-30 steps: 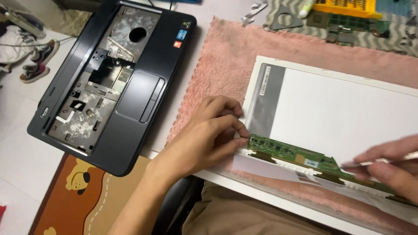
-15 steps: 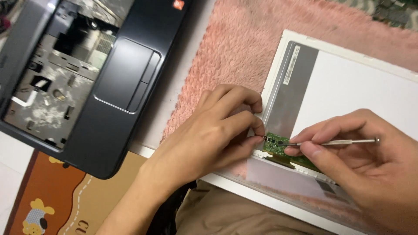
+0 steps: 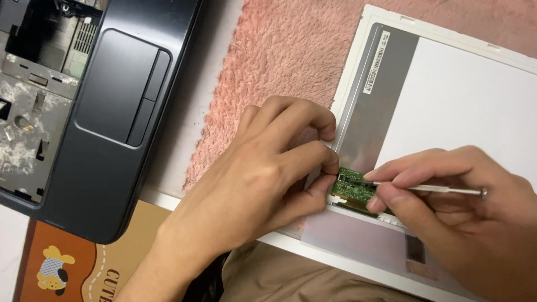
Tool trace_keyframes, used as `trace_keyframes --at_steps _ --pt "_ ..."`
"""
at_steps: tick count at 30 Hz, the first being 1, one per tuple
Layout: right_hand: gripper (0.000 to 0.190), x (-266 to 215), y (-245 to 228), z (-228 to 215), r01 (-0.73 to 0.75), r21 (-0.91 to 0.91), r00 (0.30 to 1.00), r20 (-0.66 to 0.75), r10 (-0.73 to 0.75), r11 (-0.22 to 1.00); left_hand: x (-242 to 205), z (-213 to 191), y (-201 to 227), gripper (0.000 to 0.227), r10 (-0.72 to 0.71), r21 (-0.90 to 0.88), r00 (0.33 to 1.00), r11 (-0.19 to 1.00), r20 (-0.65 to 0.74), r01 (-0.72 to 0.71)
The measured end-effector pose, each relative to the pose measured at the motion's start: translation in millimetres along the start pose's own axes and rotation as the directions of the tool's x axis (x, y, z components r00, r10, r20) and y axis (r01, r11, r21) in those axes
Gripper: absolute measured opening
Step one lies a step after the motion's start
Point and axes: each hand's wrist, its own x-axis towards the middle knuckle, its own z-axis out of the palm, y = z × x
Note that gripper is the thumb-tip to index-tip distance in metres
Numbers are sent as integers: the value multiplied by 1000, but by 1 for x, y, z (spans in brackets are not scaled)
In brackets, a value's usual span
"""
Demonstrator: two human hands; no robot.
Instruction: The person uses a screwdriver to remove screws from the back of a white laptop screen. They then detach a ribbon cable from the screen's circuit board and place the screen face down. Finally, they attach a metal bracket to the edge of the screen.
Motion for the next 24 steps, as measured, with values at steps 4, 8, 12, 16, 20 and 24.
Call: trace_keyframes --at_steps 4,8,12,16,20,24 --pt "11 -2 -1 2 30 -65 1000 -6 -30 997 1 0 1 14 -13 8 1000 1000 8 13" --pt "19 1 -6 -1 33 -200 999 9 -31 979 1 0 -1 13 -20 -13 1000 1000 7 20" --pt "20 1 -4 -2 108 -201 994 37 -103 974 1 1 -2 11 -18 -17 1000 1000 3 18" --pt "22 3 -2 -5 138 -254 990 52 -128 957 0 1 -2 11 -15 -19 1000 1000 0 15" --pt "22 4 -1 -6 194 -225 981 72 -182 955 1 1 -1 11 -23 -34 1000 999 2 23" --pt "23 5 -5 -6 189 -244 981 85 -173 951 -1 -1 0 9 -29 -30 1000 999 7 29"
